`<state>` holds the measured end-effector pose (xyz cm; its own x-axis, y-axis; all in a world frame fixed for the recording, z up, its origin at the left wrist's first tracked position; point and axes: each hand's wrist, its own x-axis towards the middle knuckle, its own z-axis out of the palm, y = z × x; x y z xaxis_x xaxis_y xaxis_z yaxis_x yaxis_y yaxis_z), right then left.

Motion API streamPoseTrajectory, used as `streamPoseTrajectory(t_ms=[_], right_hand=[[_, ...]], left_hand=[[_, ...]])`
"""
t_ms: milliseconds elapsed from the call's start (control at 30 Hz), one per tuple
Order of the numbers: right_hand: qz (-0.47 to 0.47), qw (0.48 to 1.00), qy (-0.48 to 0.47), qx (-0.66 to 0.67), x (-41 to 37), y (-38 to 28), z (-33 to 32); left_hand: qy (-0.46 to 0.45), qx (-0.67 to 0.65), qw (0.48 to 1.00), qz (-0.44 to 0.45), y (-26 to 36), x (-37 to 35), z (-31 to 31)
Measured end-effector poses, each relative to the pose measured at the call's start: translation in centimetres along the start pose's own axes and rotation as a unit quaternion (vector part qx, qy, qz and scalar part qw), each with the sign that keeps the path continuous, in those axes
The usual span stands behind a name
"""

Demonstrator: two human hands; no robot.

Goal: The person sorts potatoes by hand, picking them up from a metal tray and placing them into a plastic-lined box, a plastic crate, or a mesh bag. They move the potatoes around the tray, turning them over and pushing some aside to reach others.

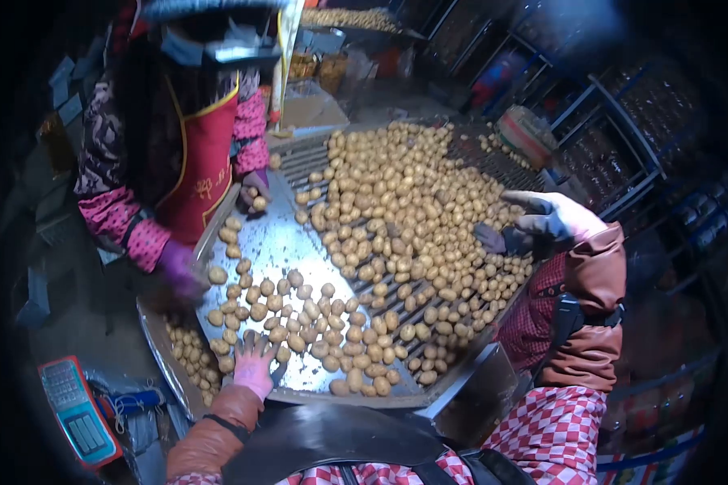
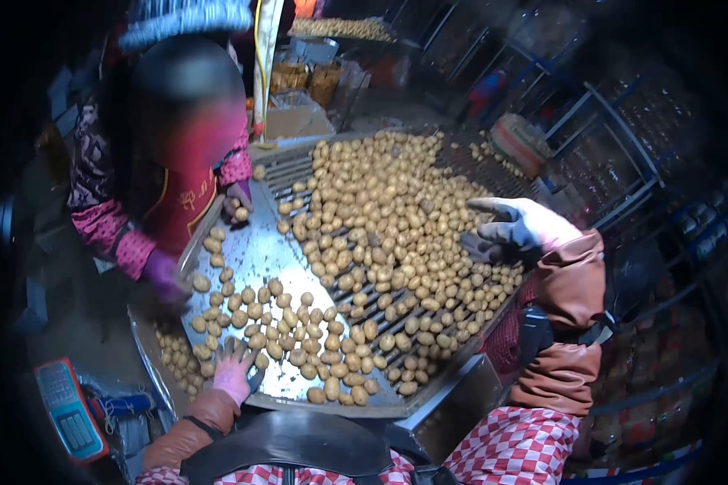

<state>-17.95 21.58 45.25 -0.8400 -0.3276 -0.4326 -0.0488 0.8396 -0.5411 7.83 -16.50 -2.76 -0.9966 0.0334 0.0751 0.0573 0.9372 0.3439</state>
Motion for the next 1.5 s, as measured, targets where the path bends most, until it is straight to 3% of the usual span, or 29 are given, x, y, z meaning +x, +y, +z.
streamPoseTrajectory(t_ms=[33,67,133,200,233,333,367,400,467,533,600,667,733,767,900,1000,1100,1133,1167,1200,1267,1333,1400,1433,1467,1500], right_hand=[[-0.031,0.986,0.079,0.143,0.1,2.2,-0.9],[-0.085,0.961,0.21,0.157,1.1,3.9,-1.9],[-0.169,0.885,0.304,0.309,1.8,4.0,-5.6],[-0.111,0.88,0.251,0.388,2.6,5.0,-8.8],[-0.121,0.882,0.371,0.263,0.9,1.6,-4.9],[-0.179,0.871,0.32,0.328,-0.4,2.0,-3.7],[-0.183,0.845,0.362,0.349,-0.4,2.8,-3.5],[-0.172,0.807,0.37,0.427,0.3,5.3,-5.8],[-0.292,0.686,0.263,0.612,0.2,8.2,-9.2],[-0.374,0.72,0.078,0.579,-0.2,6.0,-8.4],[-0.39,0.804,0.098,0.438,-1.5,0.1,-3.3],[-0.321,0.919,0.14,0.182,-4.3,-4.0,1.5],[-0.15,0.981,0.019,0.123,-5.4,-4.9,2.1],[-0.067,0.992,-0.061,0.089,-5.4,-5.6,1.5],[0.095,0.985,-0.08,-0.118,-3.0,-4.2,0.6],[0.174,0.959,0.006,-0.222,-1.0,0.6,-2.2],[0.228,0.906,0.194,-0.299,0.7,3.9,-7.4],[0.223,0.895,0.278,-0.268,0.9,3.9,-9.3],[0.129,0.907,0.386,-0.108,1.0,3.4,-8.6],[0.075,0.85,0.489,-0.183,1.2,1.6,-7.5],[0.102,0.826,0.528,-0.17,1.1,-2.0,-5.2],[-0.146,0.818,0.505,-0.231,2.1,-2.0,-5.1],[-0.247,0.887,0.379,-0.092,2.5,-2.6,-4.4],[-0.284,0.92,0.27,0.024,2.8,-2.1,-5.0],[-0.197,0.95,0.217,0.108,1.0,-4.2,-2.6],[-0.154,0.975,0.137,0.088,0.8,-3.9,-2.6]], left_hand=[[0.003,-0.008,1.0,0.001,0.0,0.0,0.0],[0.006,-0.017,1.0,0.002,-0.1,-0.1,0.1],[0.015,-0.013,1.0,0.013,-0.2,0.1,0.6],[0.01,0.002,1.0,0.015,-0.5,-0.1,1.2],[0.005,0.006,1.0,0.016,-0.4,-0.1,1.1],[0.017,-0.003,1.0,0.023,-0.7,-0.2,1.3],[0.018,-0.004,1.0,0.019,-0.7,-0.3,1.3],[0.021,0.003,1.0,0.018,-0.6,-0.3,1.3],[0.021,0.006,1.0,0.015,-0.5,-0.6,1.7],[0.027,0.013,0.999,0.021,-0.6,-0.5,2.1],[0.029,0.01,0.999,0.018,-0.5,-0.5,2.0],[0.039,0.005,0.999,0.022,-0.6,-0.4,1.8],[0.039,0.008,0.999,0.023,-0.5,-0.4,1.6],[0.04,0.009,0.999,0.023,-0.5,-0.4,1.4],[0.047,0.0,0.999,0.019,-0.4,-0.4,1.2],[0.042,-0.01,0.999,0.024,-0.3,-0.3,0.7],[0.038,-0.015,0.999,0.019,-0.2,-0.1,0.4],[0.031,-0.017,0.999,0.018,-0.2,-0.1,-0.2],[0.027,-0.017,0.999,0.017,-0.2,0.0,-0.4],[0.026,-0.017,0.999,0.018,-0.2,0.0,-0.6],[0.023,-0.015,1.0,0.014,0.1,0.0,-0.7],[0.024,-0.014,1.0,0.013,0.1,0.0,-1.0],[0.024,-0.014,1.0,0.011,0.2,0.0,-1.5],[0.027,-0.015,0.999,0.01,0.2,0.0,-1.5],[0.034,-0.013,0.999,0.01,0.1,-0.1,-1.1],[0.03,-0.012,0.999,0.006,0.1,-0.1,-1.1]])
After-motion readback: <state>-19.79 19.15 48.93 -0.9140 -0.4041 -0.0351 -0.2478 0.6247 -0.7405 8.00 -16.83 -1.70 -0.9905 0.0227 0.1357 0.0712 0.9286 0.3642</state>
